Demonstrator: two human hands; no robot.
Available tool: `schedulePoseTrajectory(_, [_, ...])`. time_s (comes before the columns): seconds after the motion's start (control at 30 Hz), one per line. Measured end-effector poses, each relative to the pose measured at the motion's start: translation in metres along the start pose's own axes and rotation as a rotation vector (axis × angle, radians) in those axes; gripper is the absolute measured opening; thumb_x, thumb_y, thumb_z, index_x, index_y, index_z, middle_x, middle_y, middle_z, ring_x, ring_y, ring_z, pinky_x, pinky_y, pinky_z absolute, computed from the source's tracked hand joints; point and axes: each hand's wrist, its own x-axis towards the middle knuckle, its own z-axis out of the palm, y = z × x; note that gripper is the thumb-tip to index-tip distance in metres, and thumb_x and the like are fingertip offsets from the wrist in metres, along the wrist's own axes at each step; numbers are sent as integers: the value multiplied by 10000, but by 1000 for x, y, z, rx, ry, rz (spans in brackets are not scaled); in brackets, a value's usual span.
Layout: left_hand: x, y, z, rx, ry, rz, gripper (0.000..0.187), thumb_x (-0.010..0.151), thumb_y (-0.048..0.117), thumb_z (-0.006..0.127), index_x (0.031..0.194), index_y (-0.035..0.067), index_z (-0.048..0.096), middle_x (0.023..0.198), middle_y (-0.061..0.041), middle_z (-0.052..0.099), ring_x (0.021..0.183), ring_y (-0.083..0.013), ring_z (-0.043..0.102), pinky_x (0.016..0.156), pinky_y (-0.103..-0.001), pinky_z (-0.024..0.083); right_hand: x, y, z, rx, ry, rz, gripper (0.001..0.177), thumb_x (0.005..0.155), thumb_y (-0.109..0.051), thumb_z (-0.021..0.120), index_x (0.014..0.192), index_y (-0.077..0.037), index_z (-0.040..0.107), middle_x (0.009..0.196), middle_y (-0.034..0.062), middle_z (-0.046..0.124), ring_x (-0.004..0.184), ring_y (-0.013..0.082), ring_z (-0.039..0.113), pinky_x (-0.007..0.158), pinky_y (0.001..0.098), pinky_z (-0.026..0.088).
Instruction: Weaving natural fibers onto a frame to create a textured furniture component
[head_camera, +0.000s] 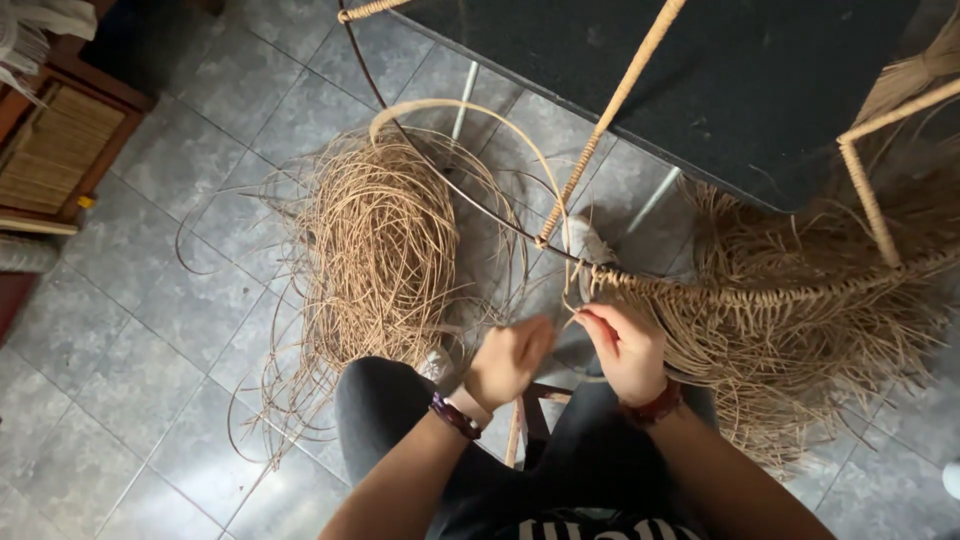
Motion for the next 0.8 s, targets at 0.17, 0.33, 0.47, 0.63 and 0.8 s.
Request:
schedulePoseTrajectory(0.17, [24, 54, -20, -373, -245, -304, 407, 969, 53, 493, 1367, -9, 549, 1014, -392, 684, 974, -601, 650, 835, -647, 521, -9, 15, 4, -55, 17, -59, 67, 905, -174, 790, 938, -119, 808, 836, 34, 786, 759, 237, 748, 717, 334, 605])
schedulePoseTrajectory(0.33, [13, -4, 14, -443, -605, -212, 199, 954, 245, 621, 1036, 77, 689, 796, -191, 715, 743, -343, 682, 735, -454, 562, 0, 4, 3, 59, 48, -6, 51, 899, -131, 805, 884, -82, 805, 770, 77, 771, 659, 232, 734, 652, 320, 590])
schedulePoseTrajectory(0.47, [-19, -37, 29, -376, -954, 13, 214, 931, 328, 603, 976, 127, 661, 724, -105, 689, 680, -274, 669, 676, -412, 560, -9, 17, 6, 110, 3, 72, 56, 891, -111, 805, 881, -56, 807, 791, 125, 774, 735, 303, 755, 648, 369, 596])
schedulePoseTrajectory(0.63, [-22, -49, 36, -193, -1012, 346, 244, 1025, 315, 454, 863, 233, 617, 710, 92, 679, 665, -114, 685, 647, -305, 554, -6, 12, 5, 128, -16, 100, 60, 921, -113, 777, 922, -66, 815, 698, 112, 735, 645, 245, 716, 629, 345, 587])
schedulePoseTrajectory(0.8, [-8, 5, 32, -295, -923, 146, 249, 1075, 265, 427, 961, 182, 632, 818, 21, 698, 779, -168, 696, 731, -337, 553, -12, 11, 11, 145, -44, 181, 103, 955, -114, 722, 944, -58, 808, 738, 153, 753, 680, 237, 742, 610, 371, 576])
